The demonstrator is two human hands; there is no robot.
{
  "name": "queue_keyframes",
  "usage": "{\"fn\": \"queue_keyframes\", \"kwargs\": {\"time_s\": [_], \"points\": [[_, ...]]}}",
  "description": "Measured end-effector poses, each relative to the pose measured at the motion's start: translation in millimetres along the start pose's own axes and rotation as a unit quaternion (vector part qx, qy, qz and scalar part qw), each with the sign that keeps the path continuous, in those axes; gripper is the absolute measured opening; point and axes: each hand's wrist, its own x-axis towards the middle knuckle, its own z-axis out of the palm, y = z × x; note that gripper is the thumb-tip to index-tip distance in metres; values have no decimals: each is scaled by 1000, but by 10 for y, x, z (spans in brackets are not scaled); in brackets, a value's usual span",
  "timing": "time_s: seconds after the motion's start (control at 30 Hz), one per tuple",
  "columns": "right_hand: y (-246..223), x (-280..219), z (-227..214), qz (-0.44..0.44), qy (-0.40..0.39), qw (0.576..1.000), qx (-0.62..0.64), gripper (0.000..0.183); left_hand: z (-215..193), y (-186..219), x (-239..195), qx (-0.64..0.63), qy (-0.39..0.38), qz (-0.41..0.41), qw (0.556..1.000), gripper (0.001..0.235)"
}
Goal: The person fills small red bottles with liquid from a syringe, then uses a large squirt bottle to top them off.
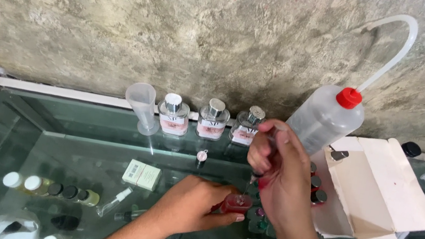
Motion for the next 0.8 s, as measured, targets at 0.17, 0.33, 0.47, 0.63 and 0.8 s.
{"fn": "queue_keyframes", "kwargs": {"time_s": [0.17, 0.33, 0.47, 0.63, 0.8], "points": [[20, -17, -21, -9, 38, 999, 25, 29, 17, 4, -1, 7, -13, -3, 1000, 33], [12, -56, -6, -24, 46, 999, 16, 39, 14, 21, -12, 10, -19, -4, 1000, 35], [-20, -73, -15, -38, 23, 999, 10, 41, 51, -26, -24, -24, -9, 17, 1000, 31], [-121, -61, 34, -1, 106, 994, -1, 46, 104, -79, -7, 10, -26, -8, 1000, 34], [-198, -64, -10, 16, 35, 998, 53, 47, 82, -61, -8, 1, -27, -16, 1000, 28]]}}
